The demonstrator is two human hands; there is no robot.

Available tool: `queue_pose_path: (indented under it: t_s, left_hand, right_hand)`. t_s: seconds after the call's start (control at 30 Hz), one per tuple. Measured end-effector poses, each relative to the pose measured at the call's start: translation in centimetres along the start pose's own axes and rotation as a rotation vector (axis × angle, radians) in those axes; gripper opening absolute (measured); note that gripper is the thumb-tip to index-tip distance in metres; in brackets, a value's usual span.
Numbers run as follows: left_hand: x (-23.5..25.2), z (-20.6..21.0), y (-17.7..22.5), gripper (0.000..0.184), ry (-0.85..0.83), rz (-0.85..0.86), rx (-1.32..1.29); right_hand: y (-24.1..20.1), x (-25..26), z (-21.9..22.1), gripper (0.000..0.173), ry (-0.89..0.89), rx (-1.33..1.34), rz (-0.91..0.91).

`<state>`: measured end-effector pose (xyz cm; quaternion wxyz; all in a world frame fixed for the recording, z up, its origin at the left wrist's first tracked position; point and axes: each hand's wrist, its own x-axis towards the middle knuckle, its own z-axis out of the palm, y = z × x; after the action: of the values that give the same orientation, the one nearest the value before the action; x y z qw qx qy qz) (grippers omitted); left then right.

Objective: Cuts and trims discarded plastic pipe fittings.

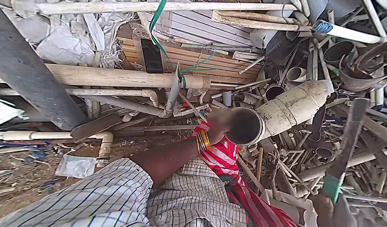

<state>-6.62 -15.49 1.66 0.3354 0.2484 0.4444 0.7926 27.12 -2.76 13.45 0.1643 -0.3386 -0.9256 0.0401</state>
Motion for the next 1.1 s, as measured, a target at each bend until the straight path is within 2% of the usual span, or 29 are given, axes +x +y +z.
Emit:
queue_pose_path:
  t_s: [0.07, 0.1, 0.17, 0.23, 0.27, 0.3, 0.33, 0.4, 0.43, 0.5, 0.6, 0.63, 0.67, 0.77, 0.8, 0.9, 0.97, 1.03, 1.1]
  left_hand:
    - [0.2, -0.1, 0.0, 0.069, -0.008, -0.011, -0.019]
    - [0.3, -0.2, -0.1, 0.069, -0.016, -0.010, -0.020]
    - [0.5, -0.4, -0.3, 0.069, -0.027, 0.003, -0.010]
    - [0.3, -0.5, -0.5, 0.069, -0.028, 0.006, 0.004]
    - [0.3, -0.5, -0.6, 0.070, -0.031, 0.006, 0.014]
    - [0.3, -0.5, -0.5, 0.070, -0.033, 0.001, 0.025]
    - [0.3, -0.5, -0.4, 0.071, -0.036, -0.005, 0.035]
    - [0.3, -0.4, -0.3, 0.069, -0.034, -0.010, 0.041]
    - [0.3, -0.4, -0.3, 0.068, -0.035, -0.011, 0.040]
    - [0.4, -0.2, -0.3, 0.066, -0.032, -0.004, 0.026]
    - [0.0, 0.0, 0.0, 0.067, -0.035, 0.002, 0.011]
    - [0.0, 0.0, 0.0, 0.067, -0.036, 0.003, 0.013]
    - [0.1, 0.0, 0.0, 0.067, -0.042, 0.006, 0.016]
    - [0.3, 0.1, -0.1, 0.067, -0.036, -0.009, 0.021]
    - [0.3, 0.0, -0.1, 0.067, -0.028, -0.013, 0.020]
    - [0.2, 0.1, -0.3, 0.069, 0.010, -0.002, 0.013]
    - [0.2, 0.0, -0.6, 0.070, 0.028, 0.006, 0.002]
    - [0.3, 0.0, -0.6, 0.067, 0.047, 0.010, -0.005]
    - [0.4, -0.1, -0.8, 0.066, 0.043, 0.033, -0.021]
  right_hand:
    - [0.4, 0.0, 0.8, 0.055, -0.203, -0.104, -0.027]
    - [0.6, 0.0, 0.8, 0.053, -0.228, -0.126, -0.045]
    - [0.3, 0.5, -0.3, 0.058, -0.122, -0.105, -0.055]
    - [0.1, 0.7, -1.2, 0.079, 0.069, -0.006, -0.007]
    - [0.1, 0.6, -1.0, 0.084, 0.133, 0.034, 0.002]
    - [0.3, 0.5, -0.5, 0.081, 0.127, 0.026, -0.003]
    - [0.0, 0.3, -0.1, 0.074, 0.052, -0.026, -0.005]
    - [-0.7, 0.3, 0.8, 0.053, -0.210, -0.112, 0.002]
    - [-0.7, 0.2, 1.2, 0.049, -0.259, -0.142, -0.011]
    - [-0.4, 0.4, 0.6, 0.056, -0.171, -0.125, -0.034]
    - [-0.5, 0.1, 0.3, 0.085, 0.089, 0.022, 0.000]
    - [-0.7, -0.3, 0.8, 0.087, 0.131, 0.031, -0.002]
    - [-1.0, -0.8, 1.5, 0.082, 0.121, -0.022, -0.019]
    - [-2.8, -1.8, 2.6, 0.046, -0.096, -0.163, -0.006]
    - [-3.2, -1.9, 2.8, 0.042, -0.079, -0.193, 0.005]
    - [-4.2, -2.0, 2.1, 0.047, 0.199, -0.195, 0.008]
    - [-4.6, -2.1, 2.9, 0.061, 0.351, -0.132, -0.049]
    - [-4.8, -2.1, 4.7, 0.061, 0.314, -0.137, -0.076]
    - [-4.1, -1.4, 6.3, 0.051, 0.118, -0.196, -0.077]
